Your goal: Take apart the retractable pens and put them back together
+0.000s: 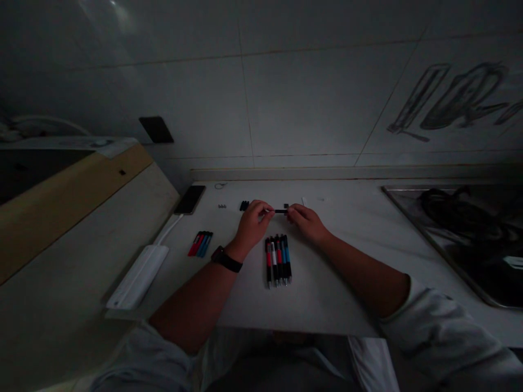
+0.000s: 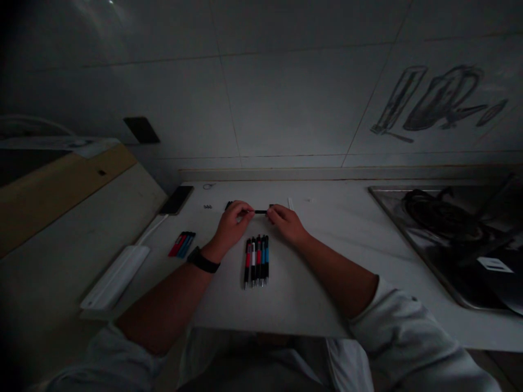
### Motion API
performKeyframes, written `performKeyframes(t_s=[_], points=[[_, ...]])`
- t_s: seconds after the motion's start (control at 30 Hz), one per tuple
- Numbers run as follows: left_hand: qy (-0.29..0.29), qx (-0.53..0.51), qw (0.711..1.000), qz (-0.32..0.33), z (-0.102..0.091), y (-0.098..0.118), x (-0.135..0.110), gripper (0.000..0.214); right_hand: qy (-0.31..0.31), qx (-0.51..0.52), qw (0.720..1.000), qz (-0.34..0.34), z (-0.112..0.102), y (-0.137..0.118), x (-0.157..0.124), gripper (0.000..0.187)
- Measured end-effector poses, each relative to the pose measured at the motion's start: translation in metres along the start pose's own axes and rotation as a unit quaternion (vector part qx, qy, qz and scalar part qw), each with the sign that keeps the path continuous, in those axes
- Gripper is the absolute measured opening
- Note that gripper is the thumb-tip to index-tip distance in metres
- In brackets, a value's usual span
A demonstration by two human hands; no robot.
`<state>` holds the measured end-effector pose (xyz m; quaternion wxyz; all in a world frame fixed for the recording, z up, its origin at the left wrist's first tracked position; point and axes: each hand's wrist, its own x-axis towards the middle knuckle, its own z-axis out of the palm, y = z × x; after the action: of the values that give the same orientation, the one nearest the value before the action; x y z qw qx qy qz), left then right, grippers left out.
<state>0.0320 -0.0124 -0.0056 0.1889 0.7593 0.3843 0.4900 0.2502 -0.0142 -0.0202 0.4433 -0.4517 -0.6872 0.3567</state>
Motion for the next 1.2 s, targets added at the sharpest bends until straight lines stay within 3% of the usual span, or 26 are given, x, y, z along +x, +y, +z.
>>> performKeyframes(t_s=[0.13,0.37,0.5,0.63,0.83,0.9,1.0,1.13,1.2], points=[[0.006,0.019,1.000,0.010,0.000,0.000,0.000,0.006,0.007,0.017,1.000,-0.011,0.001,0.002,0.000,0.027],[-0.002,0.019,1.000,0.013,0.000,0.002,0.000,0.007,-0.031,0.023,0.999,0.002,0.002,0.004,0.000,0.035],[0.000,0.014,1.000,0.008,0.000,0.003,0.000,0.005,-0.015,0.069,0.997,0.012,0.003,0.004,0.000,0.032],[-0.001,0.007,1.000,-0.006,0.001,0.004,-0.001,0.004,-0.031,0.021,0.999,0.018,0.004,0.002,-0.001,0.038],[0.029,-0.027,0.995,-0.093,0.007,0.004,-0.001,0.003,0.054,-0.033,0.998,-0.023,0.003,-0.001,-0.002,0.022],[0.044,-0.024,0.993,-0.110,-0.004,0.004,0.005,0.004,0.074,-0.039,0.996,-0.029,0.003,-0.001,-0.002,0.021],[0.053,0.037,0.994,-0.092,-0.041,0.002,0.022,0.007,0.073,-0.042,0.996,-0.029,0.002,0.000,-0.002,0.021],[-0.026,0.231,0.972,-0.037,-0.103,-0.022,0.044,0.006,0.063,-0.055,0.996,-0.034,0.003,0.001,-0.002,0.022],[-0.085,0.294,0.952,-0.027,-0.124,-0.043,0.048,0.008,0.056,-0.061,0.996,-0.041,0.004,0.001,-0.002,0.022]])
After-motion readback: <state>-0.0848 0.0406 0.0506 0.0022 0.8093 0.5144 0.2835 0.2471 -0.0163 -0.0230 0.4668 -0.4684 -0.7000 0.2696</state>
